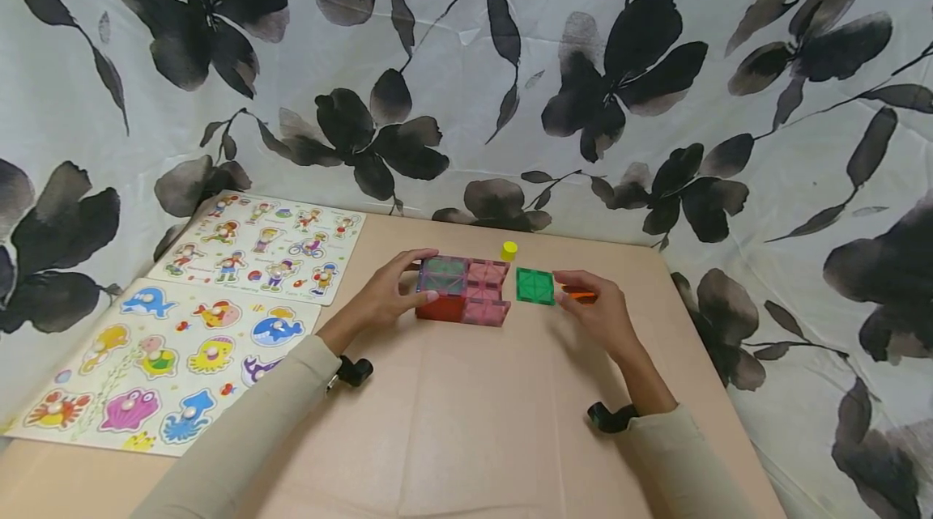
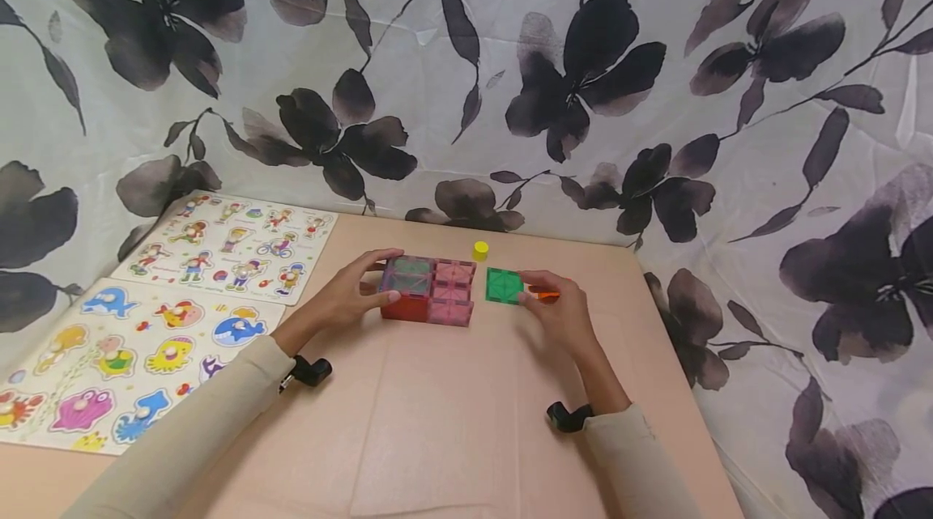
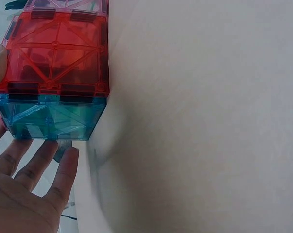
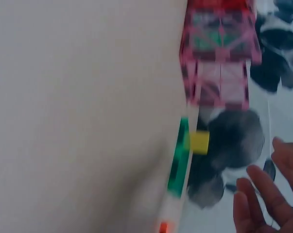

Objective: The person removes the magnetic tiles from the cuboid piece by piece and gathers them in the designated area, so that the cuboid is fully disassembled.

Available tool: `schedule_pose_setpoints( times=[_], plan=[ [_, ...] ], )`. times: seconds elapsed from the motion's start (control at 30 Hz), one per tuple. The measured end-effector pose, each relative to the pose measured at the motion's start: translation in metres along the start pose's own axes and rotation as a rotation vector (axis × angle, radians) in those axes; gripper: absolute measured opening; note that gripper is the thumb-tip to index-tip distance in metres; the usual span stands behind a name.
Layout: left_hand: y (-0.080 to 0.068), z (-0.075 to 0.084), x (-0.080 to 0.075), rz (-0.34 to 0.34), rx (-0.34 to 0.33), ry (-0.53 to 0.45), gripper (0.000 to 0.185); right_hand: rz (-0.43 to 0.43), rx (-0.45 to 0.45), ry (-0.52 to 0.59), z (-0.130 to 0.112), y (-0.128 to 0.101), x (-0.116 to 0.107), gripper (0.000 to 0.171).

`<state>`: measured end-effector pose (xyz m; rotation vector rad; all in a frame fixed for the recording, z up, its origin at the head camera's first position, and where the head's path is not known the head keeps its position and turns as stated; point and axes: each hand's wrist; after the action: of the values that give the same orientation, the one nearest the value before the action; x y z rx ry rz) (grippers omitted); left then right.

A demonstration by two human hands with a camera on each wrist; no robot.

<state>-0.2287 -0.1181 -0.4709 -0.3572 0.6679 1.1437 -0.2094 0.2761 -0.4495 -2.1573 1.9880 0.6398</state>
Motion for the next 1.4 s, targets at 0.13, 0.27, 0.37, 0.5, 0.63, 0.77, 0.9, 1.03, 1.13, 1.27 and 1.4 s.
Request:
schedule_pose_setpoints(
  times=[0.13,0.27,0.37,0.5,0.63,0.77,0.9,1.03,1.13,1.27,1.4],
  plan=[
    [0.001,-0.001,0.001,0.004,0.027,-0.007,0.077,-0.146,-0.047,0.003,-0.014,-0.004,0.029,0.040],
    [0.002,-0.002,0.001,0.007,0.037,-0.003,0.077,-0.228,-0.055,-0.034,-0.017,-0.009,0.054,0.041],
    [0.002,-0.002,0.001,0.006,0.036,-0.004,0.076,-0.224,-0.080,-0.070,-0.017,-0.012,0.067,0.039],
    [0.001,-0.001,0.002,0.005,0.032,-0.002,0.076,-0.190,-0.136,-0.117,-0.019,-0.017,0.076,0.035],
    [0.001,-0.001,0.001,0.005,0.031,-0.004,0.077,-0.184,-0.176,-0.140,-0.025,-0.026,0.076,0.033],
    [0.001,-0.001,0.000,0.004,0.033,-0.014,0.076,-0.164,-0.169,-0.103,-0.033,-0.035,0.067,0.032],
    [0.001,-0.003,0.000,0.003,0.032,-0.012,0.077,-0.153,-0.126,-0.048,-0.033,-0.039,0.049,0.031],
    [0.001,-0.004,0.000,0.004,0.032,-0.014,0.077,-0.139,-0.059,-0.002,-0.024,-0.037,0.021,0.025],
    [0.001,-0.005,0.001,0.004,0.034,-0.014,0.078,-0.107,-0.013,0.040,-0.013,-0.033,-0.002,0.023],
    [0.002,-0.006,0.001,0.003,0.038,-0.008,0.078,-0.048,0.026,0.076,0.003,-0.028,-0.032,0.023],
    [0.001,-0.005,0.001,0.005,0.046,-0.011,0.077,0.022,0.080,0.065,0.017,-0.023,-0.059,0.025]
  ],
)
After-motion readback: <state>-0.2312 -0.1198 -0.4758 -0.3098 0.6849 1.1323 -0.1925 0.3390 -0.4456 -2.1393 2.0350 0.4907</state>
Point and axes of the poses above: each hand's wrist, its own y-axis towards the middle knuckle, its own x-axis out of the palm, z = x × y, and after that the axes turned 15 degrees about y, right-handed
